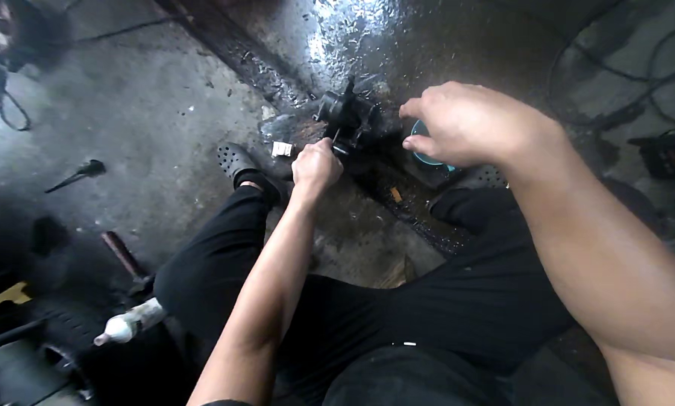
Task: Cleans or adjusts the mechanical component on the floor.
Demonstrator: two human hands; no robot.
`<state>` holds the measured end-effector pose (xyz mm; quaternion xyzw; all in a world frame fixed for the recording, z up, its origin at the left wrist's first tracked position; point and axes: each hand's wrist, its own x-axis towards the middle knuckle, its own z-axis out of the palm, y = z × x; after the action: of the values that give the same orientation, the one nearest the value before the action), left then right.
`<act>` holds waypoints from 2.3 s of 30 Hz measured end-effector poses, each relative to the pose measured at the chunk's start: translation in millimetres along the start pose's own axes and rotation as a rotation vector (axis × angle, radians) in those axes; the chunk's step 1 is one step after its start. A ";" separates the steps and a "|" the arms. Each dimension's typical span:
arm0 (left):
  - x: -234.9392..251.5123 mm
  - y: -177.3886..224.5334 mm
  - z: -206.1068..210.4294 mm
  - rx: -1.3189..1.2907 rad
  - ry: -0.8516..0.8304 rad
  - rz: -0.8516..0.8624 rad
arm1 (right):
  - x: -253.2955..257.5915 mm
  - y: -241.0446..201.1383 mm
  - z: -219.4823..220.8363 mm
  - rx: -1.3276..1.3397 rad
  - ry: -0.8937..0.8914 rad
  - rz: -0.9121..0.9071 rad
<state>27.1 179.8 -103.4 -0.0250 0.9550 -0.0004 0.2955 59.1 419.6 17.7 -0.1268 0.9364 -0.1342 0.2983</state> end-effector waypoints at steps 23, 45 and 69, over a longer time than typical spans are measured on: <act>-9.6 -11.4 -7.9 -0.038 -0.019 0.011 | -2.6 -0.5 0.3 0.010 0.006 -0.005; -4.3 -18.7 0.4 -0.070 0.030 0.045 | -7.5 4.6 4.7 0.047 0.032 -0.018; -13.1 26.0 -31.5 0.319 0.030 0.140 | -10.6 16.3 -3.9 0.067 0.036 0.020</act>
<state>18.9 205.9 -70.4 0.0890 0.9465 -0.1315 0.2808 62.7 438.8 21.0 -0.1050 0.9378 -0.1649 0.2870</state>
